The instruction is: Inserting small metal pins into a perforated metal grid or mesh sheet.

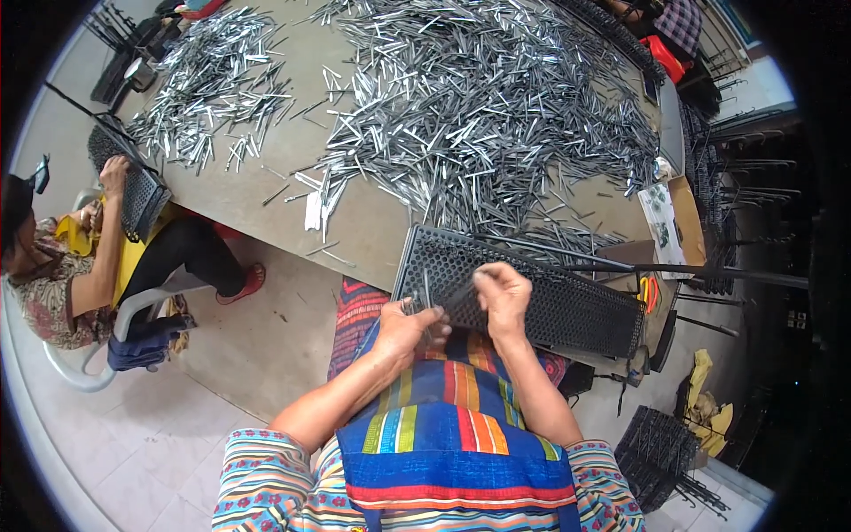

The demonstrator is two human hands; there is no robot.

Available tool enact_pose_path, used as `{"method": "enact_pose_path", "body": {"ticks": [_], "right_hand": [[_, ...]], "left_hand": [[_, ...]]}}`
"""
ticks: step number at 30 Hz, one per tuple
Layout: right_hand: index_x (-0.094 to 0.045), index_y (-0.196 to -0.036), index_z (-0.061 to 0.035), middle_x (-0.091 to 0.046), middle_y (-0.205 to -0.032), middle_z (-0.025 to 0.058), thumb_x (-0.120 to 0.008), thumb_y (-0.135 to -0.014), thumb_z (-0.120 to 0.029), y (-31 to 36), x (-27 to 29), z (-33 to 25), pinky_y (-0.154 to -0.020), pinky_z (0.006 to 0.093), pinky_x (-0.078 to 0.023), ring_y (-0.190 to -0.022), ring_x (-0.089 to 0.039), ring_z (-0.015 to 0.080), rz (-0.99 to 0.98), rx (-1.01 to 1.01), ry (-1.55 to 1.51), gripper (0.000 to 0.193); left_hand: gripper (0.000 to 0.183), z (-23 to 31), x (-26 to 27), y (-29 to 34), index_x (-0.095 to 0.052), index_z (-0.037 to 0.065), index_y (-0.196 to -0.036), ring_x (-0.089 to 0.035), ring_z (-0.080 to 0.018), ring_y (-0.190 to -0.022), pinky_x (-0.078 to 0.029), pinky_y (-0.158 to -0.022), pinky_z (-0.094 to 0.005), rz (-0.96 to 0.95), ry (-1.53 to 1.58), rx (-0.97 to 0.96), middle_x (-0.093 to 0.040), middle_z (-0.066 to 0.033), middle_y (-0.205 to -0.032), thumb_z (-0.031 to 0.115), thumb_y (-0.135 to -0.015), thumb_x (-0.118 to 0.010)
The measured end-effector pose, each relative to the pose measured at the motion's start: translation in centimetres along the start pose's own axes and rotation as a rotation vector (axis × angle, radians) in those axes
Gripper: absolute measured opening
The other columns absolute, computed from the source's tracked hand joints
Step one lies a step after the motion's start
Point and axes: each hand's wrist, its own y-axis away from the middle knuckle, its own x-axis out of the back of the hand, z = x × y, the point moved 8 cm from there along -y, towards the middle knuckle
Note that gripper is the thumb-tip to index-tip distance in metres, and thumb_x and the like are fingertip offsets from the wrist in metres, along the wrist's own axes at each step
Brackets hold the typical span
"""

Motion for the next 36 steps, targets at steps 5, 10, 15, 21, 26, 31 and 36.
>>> {"method": "enact_pose_path", "body": {"ticks": [5,10,15,21,26,31,36], "right_hand": [[-0.065,-0.083,0.0012,-0.059,-0.07,-0.0001,-0.066,-0.08,0.002,-2.2,0.3,-3.3,-0.047,0.021,-0.035,-0.052,-0.046,0.0053,0.137,0.418,0.236,0.003],[-0.065,-0.082,0.0016,-0.061,-0.074,0.0096,-0.067,-0.074,0.004,-1.3,-1.5,-4.3,-0.055,0.026,-0.044,-0.059,-0.057,0.0162,0.084,0.699,0.626,0.009],[-0.066,-0.083,-0.0012,-0.062,-0.077,0.0114,-0.068,-0.073,0.0,-1.7,-2.1,-4.4,-0.061,0.0327,-0.049,-0.068,-0.063,0.0268,0.054,0.637,0.724,0.01],[-0.068,-0.085,-0.0046,-0.063,-0.078,0.0094,-0.069,-0.073,-0.003,-1.7,-3.0,-5.0,-0.06,0.0337,-0.049,-0.068,-0.064,0.0282,-0.001,0.673,0.873,0.011],[-0.068,-0.087,-0.0068,-0.062,-0.078,0.0091,-0.069,-0.074,-0.006,-1.6,-2.6,-4.4,-0.059,0.0354,-0.049,-0.067,-0.062,0.0295,0.025,0.666,0.878,0.013],[-0.068,-0.09,-0.0067,-0.058,-0.075,0.0094,-0.069,-0.076,-0.009,-1.5,-3.7,-4.9,-0.058,0.0382,-0.048,-0.065,-0.06,0.0313,-0.035,0.683,1.035,0.014],[-0.07,-0.092,-0.0042,-0.062,-0.077,0.0086,-0.07,-0.074,-0.008,-0.9,-2.6,-4.1,-0.057,0.0314,-0.048,-0.063,-0.062,0.0225,-0.103,0.501,0.875,0.018]], "left_hand": [[0.01,-0.3,-0.8,-0.2,-0.061,-0.001,-0.092,-0.061,-0.016,-0.056,-0.05,-0.049,-0.0272,-0.107,-0.159,-0.021,-0.066,-0.0111,-0.075,-0.002,-0.081,-0.06],[0.012,-0.2,-1.0,-0.4,-0.061,-0.002,-0.093,-0.061,-0.0167,-0.056,-0.05,-0.049,-0.0279,-0.079,-0.092,0.01,-0.066,-0.0113,-0.074,-0.004,-0.081,-0.058],[0.013,-0.8,-0.5,-1.3,-0.06,-0.002,-0.094,-0.061,-0.0176,-0.056,-0.051,-0.049,-0.029,-0.082,-0.053,0.014,-0.066,-0.0121,-0.075,-0.005,-0.081,-0.058],[0.012,-0.4,-0.4,-1.2,-0.059,-0.002,-0.092,-0.062,-0.0183,-0.057,-0.053,-0.049,-0.0307,-0.045,-0.035,-0.017,-0.066,-0.0131,-0.075,-0.005,-0.08,-0.058],[0.014,-0.8,-0.3,-1.2,-0.058,-0.002,-0.094,-0.064,-0.0205,-0.058,-0.053,-0.049,-0.0302,-0.059,-0.02,0.031,-0.066,-0.0138,-0.074,-0.005,-0.08,-0.059],[0.01,-0.7,-0.8,-0.9,-0.058,0.001,-0.09,-0.063,-0.0178,-0.058,-0.052,-0.05,-0.0287,-0.051,0.052,0.06,-0.066,-0.0114,-0.074,-0.003,-0.081,-0.06],[0.01,-1.0,-0.8,-1.1,-0.06,0.0,-0.09,-0.064,-0.0187,-0.059,-0.052,-0.049,-0.0293,-0.083,0.076,0.066,-0.067,-0.0119,-0.075,-0.003,-0.081,-0.06]]}}
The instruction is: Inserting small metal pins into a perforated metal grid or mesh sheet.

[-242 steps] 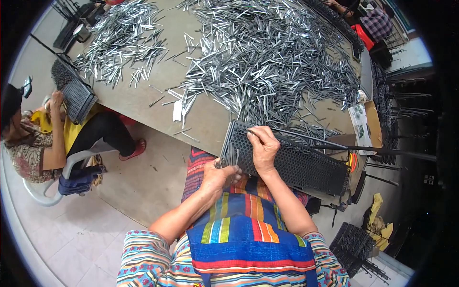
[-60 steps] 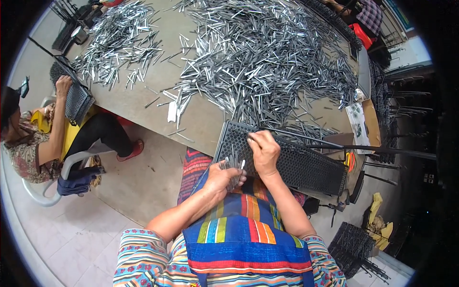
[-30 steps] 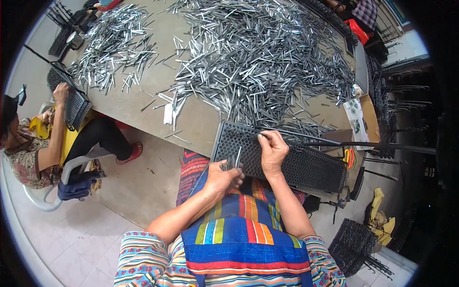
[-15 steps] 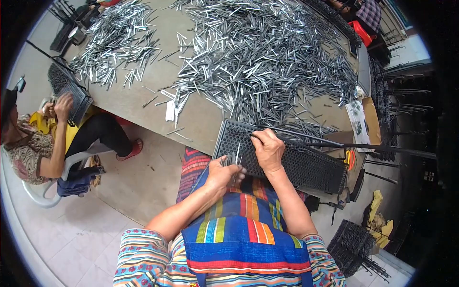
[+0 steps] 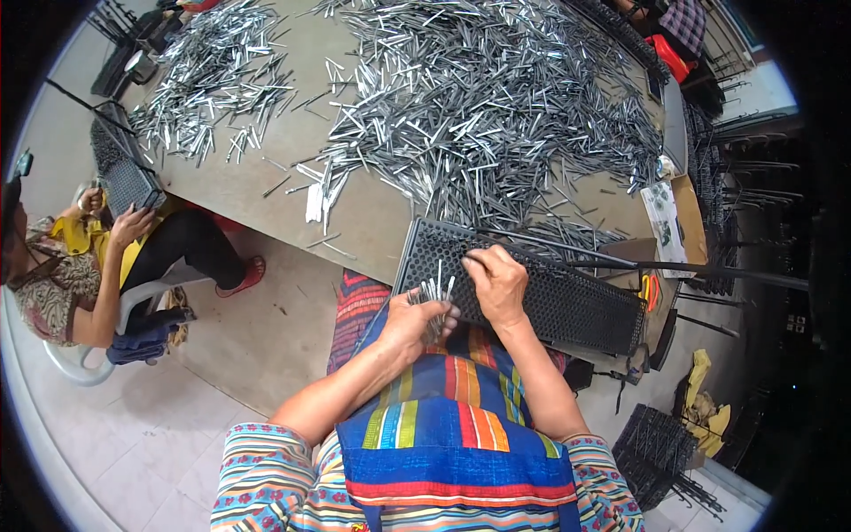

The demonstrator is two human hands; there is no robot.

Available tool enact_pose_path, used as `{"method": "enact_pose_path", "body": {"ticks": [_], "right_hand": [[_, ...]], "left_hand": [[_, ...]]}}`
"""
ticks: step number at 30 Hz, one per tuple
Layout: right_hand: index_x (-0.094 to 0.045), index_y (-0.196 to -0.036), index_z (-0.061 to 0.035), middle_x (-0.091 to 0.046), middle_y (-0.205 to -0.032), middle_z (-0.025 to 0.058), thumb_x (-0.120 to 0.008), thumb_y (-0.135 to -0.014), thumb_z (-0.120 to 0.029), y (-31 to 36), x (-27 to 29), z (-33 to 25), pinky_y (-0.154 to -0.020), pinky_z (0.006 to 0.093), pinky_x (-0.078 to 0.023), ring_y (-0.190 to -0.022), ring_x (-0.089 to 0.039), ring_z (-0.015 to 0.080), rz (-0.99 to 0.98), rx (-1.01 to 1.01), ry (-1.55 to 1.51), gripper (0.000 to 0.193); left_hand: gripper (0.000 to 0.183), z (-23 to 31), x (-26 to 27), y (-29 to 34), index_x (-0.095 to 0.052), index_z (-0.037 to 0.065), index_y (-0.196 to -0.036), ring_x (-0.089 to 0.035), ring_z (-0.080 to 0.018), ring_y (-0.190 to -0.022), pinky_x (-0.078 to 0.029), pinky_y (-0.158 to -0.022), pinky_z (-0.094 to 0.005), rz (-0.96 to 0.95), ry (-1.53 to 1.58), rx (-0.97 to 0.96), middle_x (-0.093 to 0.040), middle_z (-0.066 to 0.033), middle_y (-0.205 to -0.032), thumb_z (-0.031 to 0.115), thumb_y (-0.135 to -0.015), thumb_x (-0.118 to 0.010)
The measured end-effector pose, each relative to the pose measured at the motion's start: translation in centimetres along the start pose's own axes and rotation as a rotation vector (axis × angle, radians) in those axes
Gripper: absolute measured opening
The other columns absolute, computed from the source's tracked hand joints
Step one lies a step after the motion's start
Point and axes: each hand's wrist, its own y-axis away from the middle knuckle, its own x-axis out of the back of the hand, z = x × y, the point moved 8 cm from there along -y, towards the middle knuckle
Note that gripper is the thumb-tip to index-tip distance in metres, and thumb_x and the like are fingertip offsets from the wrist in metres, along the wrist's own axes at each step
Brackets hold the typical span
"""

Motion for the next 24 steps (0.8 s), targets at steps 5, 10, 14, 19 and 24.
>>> {"method": "enact_pose_path", "body": {"ticks": [5,10,14,19,24], "right_hand": [[-0.068,-0.088,0.0021,-0.061,-0.069,0.0003,-0.067,-0.078,-0.002,3.8,-3.4,1.7,-0.051,0.019,-0.041,-0.056,-0.053,0.0046,-0.253,-0.516,-0.844,0.01],[-0.064,-0.084,-0.0008,-0.057,-0.064,-0.0025,-0.065,-0.082,0.0,2.4,0.7,4.4,-0.042,0.0175,-0.032,-0.047,-0.044,0.0011,0.238,-0.35,-0.707,0.002],[-0.064,-0.085,-0.0002,-0.056,-0.065,-0.0026,-0.067,-0.081,0.001,0.7,1.5,5.4,-0.044,0.0194,-0.033,-0.049,-0.042,0.0023,0.328,-0.216,-0.495,0.005],[-0.066,-0.085,0.0004,-0.057,-0.069,0.0041,-0.068,-0.075,0.003,-0.4,3.1,1.8,-0.05,0.0248,-0.037,-0.053,-0.047,0.0085,0.351,0.056,-0.135,0.01],[-0.067,-0.084,-0.0023,-0.061,-0.074,0.0076,-0.07,-0.073,0.001,0.0,2.8,0.7,-0.053,0.0281,-0.044,-0.058,-0.058,0.0186,0.313,0.186,0.042,0.012]], "left_hand": [[0.014,-0.1,-0.8,0.4,-0.06,-0.001,-0.093,-0.066,-0.0233,-0.061,-0.054,-0.05,-0.0322,-0.035,-0.035,-0.019,-0.067,-0.015,-0.078,-0.005,-0.08,-0.061],[0.013,-0.1,-0.4,0.5,-0.06,-0.001,-0.092,-0.064,-0.0212,-0.059,-0.054,-0.049,-0.0322,0.034,-0.081,-0.034,-0.066,-0.0138,-0.077,-0.005,-0.079,-0.061],[0.012,-0.1,-0.4,0.1,-0.06,-0.001,-0.091,-0.063,-0.0189,-0.057,-0.052,-0.047,-0.0312,0.018,-0.21,-0.103,-0.066,-0.0127,-0.075,-0.005,-0.079,-0.059],[0.011,0.1,-0.7,0.3,-0.059,-0.001,-0.09,-0.062,-0.0187,-0.055,-0.051,-0.047,-0.031,0.011,-0.152,-0.106,-0.066,-0.0124,-0.075,-0.005,-0.08,-0.059],[0.007,-0.3,-1.0,0.3,-0.059,-0.002,-0.088,-0.062,-0.0189,-0.056,-0.051,-0.047,-0.0311,0.033,-0.112,-0.02,-0.066,-0.0123,-0.074,-0.003,-0.081,-0.059]]}}
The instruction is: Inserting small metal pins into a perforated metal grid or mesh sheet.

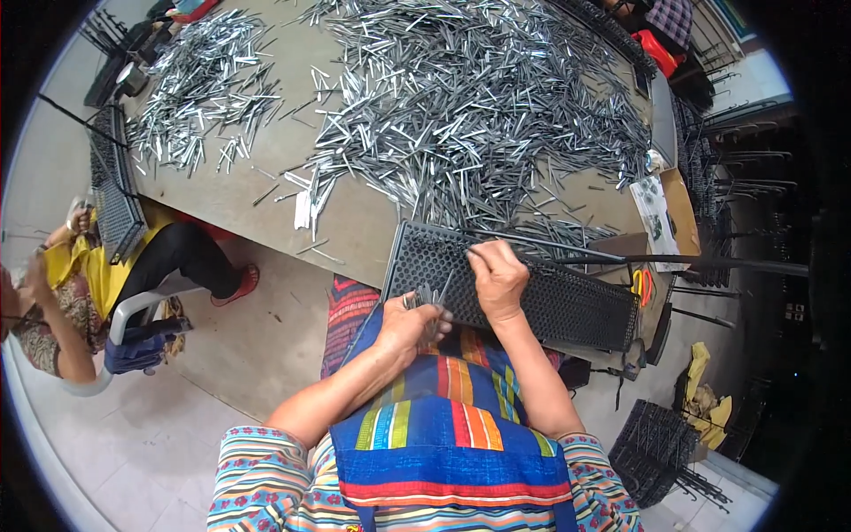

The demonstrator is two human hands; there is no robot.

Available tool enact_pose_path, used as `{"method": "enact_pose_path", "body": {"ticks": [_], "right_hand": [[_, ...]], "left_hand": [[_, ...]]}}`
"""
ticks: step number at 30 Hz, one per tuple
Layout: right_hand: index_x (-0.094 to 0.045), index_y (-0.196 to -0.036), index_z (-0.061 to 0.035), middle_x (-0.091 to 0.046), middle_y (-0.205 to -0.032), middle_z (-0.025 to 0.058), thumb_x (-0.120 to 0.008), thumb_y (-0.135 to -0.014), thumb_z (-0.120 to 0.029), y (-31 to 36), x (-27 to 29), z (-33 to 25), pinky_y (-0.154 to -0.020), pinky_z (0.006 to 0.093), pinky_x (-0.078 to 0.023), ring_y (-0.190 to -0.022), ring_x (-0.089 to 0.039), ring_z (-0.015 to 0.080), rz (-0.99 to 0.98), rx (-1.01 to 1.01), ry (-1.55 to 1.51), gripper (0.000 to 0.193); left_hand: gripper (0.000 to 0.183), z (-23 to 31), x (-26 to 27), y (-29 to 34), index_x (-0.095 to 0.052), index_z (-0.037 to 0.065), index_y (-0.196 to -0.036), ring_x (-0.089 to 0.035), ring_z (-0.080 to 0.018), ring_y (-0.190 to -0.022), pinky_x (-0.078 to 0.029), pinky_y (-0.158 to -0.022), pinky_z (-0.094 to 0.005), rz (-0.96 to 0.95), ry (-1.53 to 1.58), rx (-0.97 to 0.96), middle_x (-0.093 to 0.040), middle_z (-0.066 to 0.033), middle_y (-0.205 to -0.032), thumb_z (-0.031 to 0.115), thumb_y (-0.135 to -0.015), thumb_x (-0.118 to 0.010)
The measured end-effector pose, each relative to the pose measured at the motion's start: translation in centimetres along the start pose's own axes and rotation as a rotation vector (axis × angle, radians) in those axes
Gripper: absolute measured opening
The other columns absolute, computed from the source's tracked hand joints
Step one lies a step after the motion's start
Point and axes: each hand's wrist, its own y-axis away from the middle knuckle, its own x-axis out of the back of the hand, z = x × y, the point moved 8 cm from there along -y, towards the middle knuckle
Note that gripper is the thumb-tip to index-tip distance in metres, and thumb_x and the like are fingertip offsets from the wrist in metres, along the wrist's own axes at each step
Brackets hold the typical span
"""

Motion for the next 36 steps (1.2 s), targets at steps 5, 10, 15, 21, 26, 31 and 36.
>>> {"method": "enact_pose_path", "body": {"ticks": [5,10,15,21,26,31,36], "right_hand": [[-0.068,-0.083,-0.004,-0.064,-0.084,0.0084,-0.07,-0.071,-0.003,0.0,-0.3,-1.8,-0.062,0.0344,-0.051,-0.073,-0.064,0.026,-0.113,0.116,0.196,0.012],[-0.068,-0.081,-0.0056,-0.063,-0.082,0.0066,-0.07,-0.071,-0.006,-0.3,-0.3,-0.8,-0.064,0.0346,-0.05,-0.072,-0.063,0.0254,-0.068,0.055,0.117,0.01],[-0.066,-0.078,-0.0062,-0.061,-0.081,0.0058,-0.068,-0.071,-0.008,-0.8,-0.7,-1.3,-0.064,0.0342,-0.049,-0.072,-0.062,0.0249,-0.147,0.092,0.177,0.007],[-0.065,-0.077,-0.006,-0.061,-0.081,0.0064,-0.067,-0.071,-0.007,-0.5,-0.7,-1.2,-0.065,0.0356,-0.049,-0.073,-0.062,0.0262,-0.125,0.045,0.134,0.006],[-0.066,-0.076,-0.0051,-0.062,-0.08,0.0075,-0.069,-0.069,-0.007,-1.2,-1.2,-0.9,-0.063,0.0361,-0.049,-0.072,-0.063,0.028,-0.186,-0.035,0.179,0.008],[-0.067,-0.078,-0.0069,-0.062,-0.084,0.0062,-0.072,-0.066,-0.008,-0.9,-1.2,-1.1,-0.065,0.0361,-0.048,-0.075,-0.063,0.0259,-0.198,0.047,0.227,0.014],[-0.065,-0.08,-0.0078,-0.061,-0.095,0.0069,-0.071,-0.064,-0.008,-0.5,-1.9,-3.4,-0.072,0.0384,-0.044,-0.087,-0.06,0.0261,-0.239,0.169,0.284,0.017]], "left_hand": [[0.006,-0.7,0.5,-0.4,-0.06,0.001,-0.087,-0.062,-0.0165,-0.056,-0.05,-0.048,-0.0289,-0.031,0.04,0.039,-0.066,-0.0096,-0.074,0.002,-0.082,-0.061],[0.007,-0.8,0.7,-0.5,-0.061,0.001,-0.088,-0.061,-0.0158,-0.056,-0.049,-0.047,-0.0283,-0.003,0.06,0.022,-0.067,-0.0092,-0.074,0.004,-0.082,-0.062],[0.006,-0.4,0.8,-0.3,-0.061,0.001,-0.088,-0.061,-0.0156,-0.056,-0.05,-0.047,-0.0284,0.019,0.06,0.012,-0.067,-0.0092,-0.075,0.003,-0.083,-0.062],[0.006,-0.2,0.8,0.0,-0.061,0.001,-0.088,-0.062,-0.0162,-0.057,-0.05,-0.048,-0.0284,0.0,0.08,0.018,-0.066,-0.0096,-0.075,0.002,-0.082,-0.061],[0.007,-0.5,1.0,-0.5,-0.06,0.001,-0.088,-0.062,-0.0164,-0.058,-0.05,-0.049,-0.0285,-0.019,0.101,0.033,-0.066,-0.0097,-0.074,0.001,-0.081,-0.062],[0.008,-0.6,1.0,-0.6,-0.059,0.001,-0.088,-0.062,-0.0169,-0.057,-0.05,-0.048,-0.0294,-0.027,0.115,0.065,-0.066,-0.0097,-0.073,0.001,-0.081,-0.062],[0.009,-0.7,1.2,-0.9,-0.058,0.001,-0.088,-0.062,-0.0177,-0.057,-0.05,-0.047,-0.0306,-0.031,0.131,0.059,-0.066,-0.0101,-0.073,0.001,-0.081,-0.063]]}}
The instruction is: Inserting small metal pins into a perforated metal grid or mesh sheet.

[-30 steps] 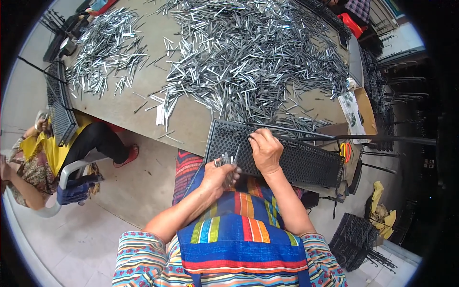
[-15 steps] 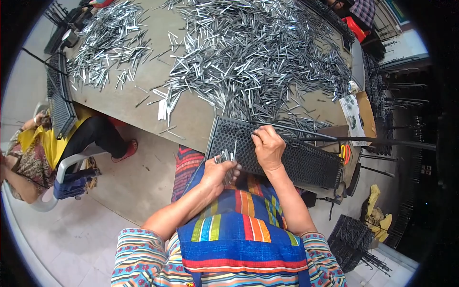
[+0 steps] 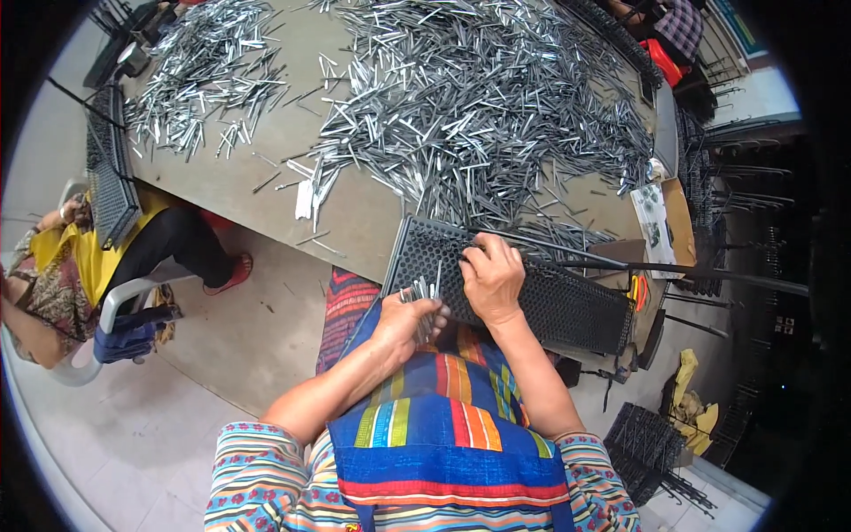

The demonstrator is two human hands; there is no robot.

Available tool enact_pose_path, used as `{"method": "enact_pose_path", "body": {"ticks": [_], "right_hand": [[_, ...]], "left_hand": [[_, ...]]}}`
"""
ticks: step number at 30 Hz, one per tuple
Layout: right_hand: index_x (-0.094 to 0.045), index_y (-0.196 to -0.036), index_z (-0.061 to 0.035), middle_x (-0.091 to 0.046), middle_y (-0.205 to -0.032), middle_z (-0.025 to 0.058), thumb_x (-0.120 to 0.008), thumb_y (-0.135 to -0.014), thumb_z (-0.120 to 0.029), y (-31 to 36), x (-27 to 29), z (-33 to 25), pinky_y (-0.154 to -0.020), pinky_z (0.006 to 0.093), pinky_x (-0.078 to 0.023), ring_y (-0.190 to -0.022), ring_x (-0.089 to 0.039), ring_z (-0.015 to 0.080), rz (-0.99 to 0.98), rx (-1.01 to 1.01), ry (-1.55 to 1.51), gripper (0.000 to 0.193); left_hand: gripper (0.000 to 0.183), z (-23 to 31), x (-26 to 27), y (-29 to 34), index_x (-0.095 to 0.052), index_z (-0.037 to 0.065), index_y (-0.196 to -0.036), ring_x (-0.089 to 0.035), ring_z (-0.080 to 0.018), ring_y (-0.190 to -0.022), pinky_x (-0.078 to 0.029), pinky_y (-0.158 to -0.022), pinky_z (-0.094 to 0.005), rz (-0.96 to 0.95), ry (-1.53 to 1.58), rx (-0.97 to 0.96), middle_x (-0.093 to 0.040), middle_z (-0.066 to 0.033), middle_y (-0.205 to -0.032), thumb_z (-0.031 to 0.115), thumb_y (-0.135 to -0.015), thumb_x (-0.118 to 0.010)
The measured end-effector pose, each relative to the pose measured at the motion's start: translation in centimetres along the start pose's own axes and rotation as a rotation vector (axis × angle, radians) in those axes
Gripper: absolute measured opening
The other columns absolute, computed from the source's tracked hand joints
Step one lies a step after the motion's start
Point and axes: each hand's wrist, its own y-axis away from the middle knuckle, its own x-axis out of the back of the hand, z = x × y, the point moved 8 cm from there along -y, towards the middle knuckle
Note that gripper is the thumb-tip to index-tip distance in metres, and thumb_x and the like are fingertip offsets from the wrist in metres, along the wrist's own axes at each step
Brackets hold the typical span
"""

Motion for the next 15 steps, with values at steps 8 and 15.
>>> {"method": "enact_pose_path", "body": {"ticks": [8,15], "right_hand": [[-0.06,-0.073,-0.0049,-0.06,-0.097,0.009,-0.065,-0.07,-0.008,0.4,-1.8,0.0,-0.071,0.039,-0.042,-0.086,-0.057,0.0267,0.037,0.052,0.12,0.007],[-0.059,-0.075,-0.0029,-0.061,-0.093,0.0093,-0.063,-0.071,-0.006,0.6,-1.9,0.0,-0.07,0.038,-0.042,-0.082,-0.058,0.0263,0.087,0.104,0.076,0.006]], "left_hand": [[0.011,-0.2,0.0,-0.1,-0.056,0.0,-0.09,-0.063,-0.0192,-0.057,-0.051,-0.047,-0.0305,-0.019,0.035,0.026,-0.066,-0.0117,-0.073,0.0,-0.081,-0.063],[0.01,-0.3,0.3,-0.3,-0.057,-0.001,-0.089,-0.064,-0.0193,-0.058,-0.051,-0.048,-0.0305,-0.006,0.018,0.008,-0.066,-0.0122,-0.074,0.0,-0.08,-0.062]]}}
